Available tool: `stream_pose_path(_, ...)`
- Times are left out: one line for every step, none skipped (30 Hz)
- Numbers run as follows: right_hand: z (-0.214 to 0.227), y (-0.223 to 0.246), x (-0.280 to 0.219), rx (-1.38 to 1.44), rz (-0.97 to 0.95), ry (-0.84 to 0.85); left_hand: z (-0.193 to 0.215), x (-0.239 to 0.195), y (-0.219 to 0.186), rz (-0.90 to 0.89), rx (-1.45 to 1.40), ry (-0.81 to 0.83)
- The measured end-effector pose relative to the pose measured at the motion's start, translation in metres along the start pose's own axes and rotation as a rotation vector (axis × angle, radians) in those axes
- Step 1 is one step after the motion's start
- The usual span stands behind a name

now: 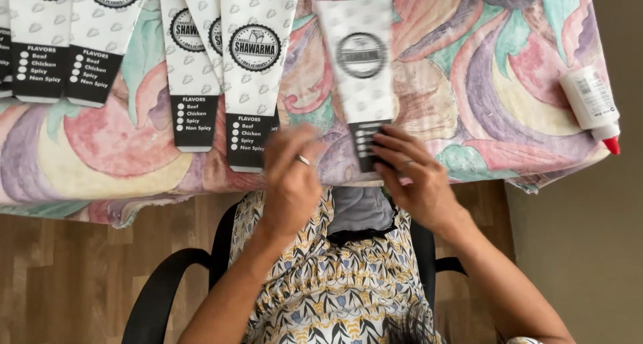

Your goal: The person arranges multiple white paper wrappers on a table and applies small black labels to them. They then pick up a stack of the labeled wrappers, align them, and apply glue from a white bottle to the edges of the labels.

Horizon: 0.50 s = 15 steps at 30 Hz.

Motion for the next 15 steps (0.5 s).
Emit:
stream_pose_path(0.008, -0.006, -0.011, -0.001, 0.001, 0.002, 0.014, 0.003, 0.003, 0.001, -0.001, -0.002)
stream_pose_path(0.016, -0.014, -0.021, -0.054, -0.07, -0.012, 0.027, 0.005, 0.008, 0.12, 0.169, 0.092)
stream_pose_path(0.024, -0.021, -0.031, -0.108, -0.14, -0.026, 0.041, 0.008, 0.012, 0.239, 0.339, 0.185)
stream_pose_path(0.035, -0.025, -0.037, -0.109, -0.137, -0.023, 0.04, 0.007, 0.012, 0.24, 0.339, 0.181)
stream_pose_path(0.046, -0.03, -0.042, -0.173, -0.153, -0.021, 0.039, 0.005, 0.013, 0.239, 0.329, 0.222)
stream_pose_path(0.056, -0.035, -0.047, -0.238, -0.169, -0.019, 0.037, 0.004, 0.014, 0.238, 0.319, 0.262)
stream_pose_path(0.058, -0.036, -0.049, -0.236, -0.171, -0.012, 0.029, 0.005, 0.006, 0.245, 0.318, 0.264)
stream_pose_path(0.06, -0.037, -0.051, -0.293, -0.183, -0.034, 0.021, 0.005, -0.002, 0.205, 0.233, 0.293)
stream_pose_path(0.063, -0.039, -0.053, -0.354, -0.198, -0.059, 0.011, 0.008, -0.01, 0.16, 0.144, 0.323)
stream_pose_path(0.059, -0.041, -0.052, -0.357, -0.202, -0.056, -0.001, 0.005, -0.014, 0.162, 0.14, 0.325)
stream_pose_path(0.055, -0.042, -0.052, -0.386, -0.178, -0.095, -0.013, 0.003, -0.019, 0.128, 0.088, 0.379)
stream_pose_path(0.051, -0.043, -0.053, -0.415, -0.154, -0.133, -0.026, 0.001, -0.024, 0.094, 0.036, 0.431)
stream_pose_path(0.043, -0.033, -0.045, -0.419, -0.161, -0.135, -0.035, -0.003, -0.022, 0.09, 0.03, 0.437)
stream_pose_path(0.034, -0.023, -0.036, -0.308, -0.138, -0.125, -0.045, -0.006, -0.021, 0.083, 0.024, 0.427)
stream_pose_path(0.025, -0.013, -0.027, -0.197, -0.116, -0.117, -0.055, -0.009, -0.019, 0.074, 0.017, 0.419)
Point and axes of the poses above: each hand's wrist, its own x-axis towards the middle knuckle, its own z-axis out of the back of the hand, y = z × x, the point moved 1 cm from there along x, towards the middle knuckle, and after that the axes turned 4 degrees about -x, right-handed, at the moved point
